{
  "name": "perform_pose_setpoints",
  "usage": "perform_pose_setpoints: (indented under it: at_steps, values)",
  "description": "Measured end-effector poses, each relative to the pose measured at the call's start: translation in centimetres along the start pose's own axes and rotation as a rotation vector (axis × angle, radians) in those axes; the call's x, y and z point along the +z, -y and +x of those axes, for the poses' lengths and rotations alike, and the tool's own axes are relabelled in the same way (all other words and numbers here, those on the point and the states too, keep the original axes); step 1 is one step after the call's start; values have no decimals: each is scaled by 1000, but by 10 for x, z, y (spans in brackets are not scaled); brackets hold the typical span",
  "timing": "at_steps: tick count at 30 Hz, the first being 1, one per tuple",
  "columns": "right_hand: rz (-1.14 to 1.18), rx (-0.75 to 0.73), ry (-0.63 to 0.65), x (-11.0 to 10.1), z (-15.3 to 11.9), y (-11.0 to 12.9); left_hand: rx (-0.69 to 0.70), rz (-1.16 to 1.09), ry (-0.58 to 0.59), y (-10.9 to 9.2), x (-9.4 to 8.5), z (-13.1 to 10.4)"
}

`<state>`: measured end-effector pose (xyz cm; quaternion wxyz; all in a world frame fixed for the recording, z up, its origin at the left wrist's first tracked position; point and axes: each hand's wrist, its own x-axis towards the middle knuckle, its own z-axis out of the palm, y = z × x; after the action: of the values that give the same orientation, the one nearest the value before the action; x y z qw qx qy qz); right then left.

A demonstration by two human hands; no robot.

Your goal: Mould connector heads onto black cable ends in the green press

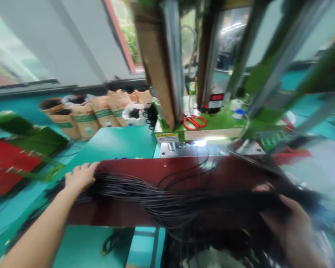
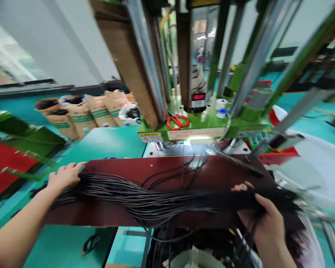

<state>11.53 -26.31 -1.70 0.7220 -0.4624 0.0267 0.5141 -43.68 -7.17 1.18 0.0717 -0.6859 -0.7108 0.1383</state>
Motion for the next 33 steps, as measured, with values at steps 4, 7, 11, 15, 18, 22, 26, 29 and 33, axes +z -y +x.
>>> perform_pose_setpoints:
  at_steps: [4,7,11,15,18,22,26,29,33]
  values:
    - [221,60,12,11,-3,0,544,-512,-180,-84,-42,-66]
    - [238,22,189,23,-5,3,875,-630,-91,-166,-72,-134]
    - [214,-41,350,25,-9,7,948,-538,-154,-261,-82,-175]
    - [211,-36,415,19,-10,9,687,-332,-253,-305,-68,-159]
    - [227,4,375,12,-8,7,591,-250,-176,-309,-61,-140]
    - [277,59,272,14,-4,-4,645,-154,-115,-300,-61,-115]
    - [304,130,288,31,0,-24,644,-83,-120,-282,-64,-82]
    - [308,181,298,45,7,-37,669,-98,-82,-267,-64,-61]
    - [199,272,208,45,21,-36,789,-287,-41,-248,-67,-57]
